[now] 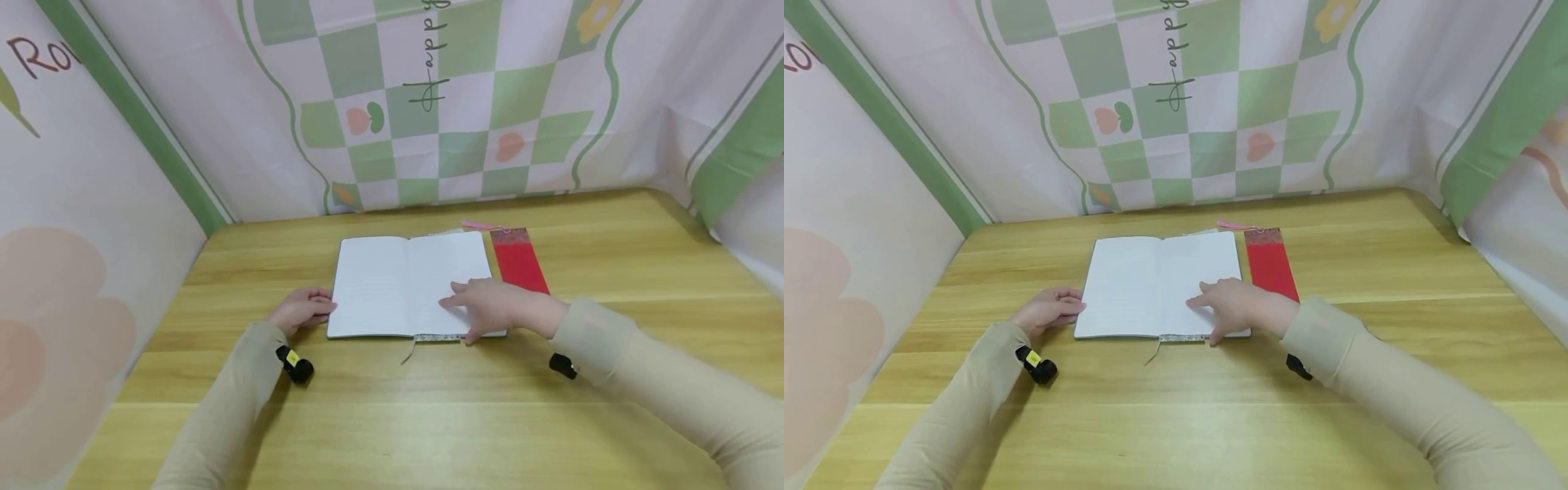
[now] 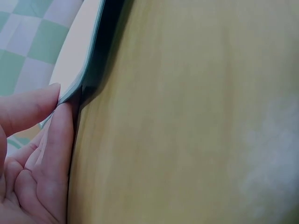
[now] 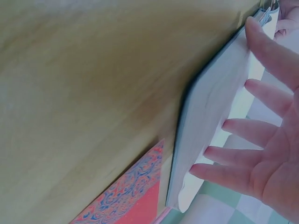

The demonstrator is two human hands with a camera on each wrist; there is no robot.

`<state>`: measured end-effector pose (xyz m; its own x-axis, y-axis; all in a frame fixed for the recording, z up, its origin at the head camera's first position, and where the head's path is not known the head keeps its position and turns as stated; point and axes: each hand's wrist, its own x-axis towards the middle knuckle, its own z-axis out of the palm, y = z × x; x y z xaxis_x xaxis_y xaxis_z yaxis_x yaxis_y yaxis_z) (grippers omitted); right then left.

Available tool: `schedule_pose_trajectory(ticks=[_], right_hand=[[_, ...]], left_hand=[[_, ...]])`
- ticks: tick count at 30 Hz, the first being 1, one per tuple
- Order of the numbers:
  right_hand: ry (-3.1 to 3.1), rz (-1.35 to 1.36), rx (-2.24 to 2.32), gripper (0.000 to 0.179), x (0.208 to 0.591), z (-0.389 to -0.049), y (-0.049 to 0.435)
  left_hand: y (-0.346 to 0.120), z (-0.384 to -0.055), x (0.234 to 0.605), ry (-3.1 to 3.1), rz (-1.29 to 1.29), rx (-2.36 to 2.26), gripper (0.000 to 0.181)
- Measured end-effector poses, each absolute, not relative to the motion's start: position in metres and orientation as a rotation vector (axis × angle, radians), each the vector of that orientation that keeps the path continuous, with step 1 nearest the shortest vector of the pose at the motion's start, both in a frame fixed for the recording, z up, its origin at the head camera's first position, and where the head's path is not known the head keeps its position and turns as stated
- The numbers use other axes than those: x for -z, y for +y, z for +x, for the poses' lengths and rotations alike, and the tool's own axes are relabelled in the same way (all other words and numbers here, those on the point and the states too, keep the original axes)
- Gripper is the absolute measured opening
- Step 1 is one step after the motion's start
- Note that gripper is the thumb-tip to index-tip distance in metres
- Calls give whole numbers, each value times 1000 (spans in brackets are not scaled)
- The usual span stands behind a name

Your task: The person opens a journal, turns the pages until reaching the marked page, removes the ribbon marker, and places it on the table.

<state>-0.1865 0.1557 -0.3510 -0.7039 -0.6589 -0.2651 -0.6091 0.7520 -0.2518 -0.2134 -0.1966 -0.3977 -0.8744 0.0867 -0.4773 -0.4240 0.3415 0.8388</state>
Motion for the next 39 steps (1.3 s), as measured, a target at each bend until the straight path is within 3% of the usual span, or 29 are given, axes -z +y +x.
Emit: schedule_pose_trajectory(ticks=[25, 39], right_hand=[[2615, -1014, 189, 56, 346, -185, 156], [2580, -1034, 312, 30, 344, -184, 163]], left_hand=[[-196, -213, 397, 2179, -290, -1548, 39], [-195, -212, 396, 2182, -281, -1545, 41]])
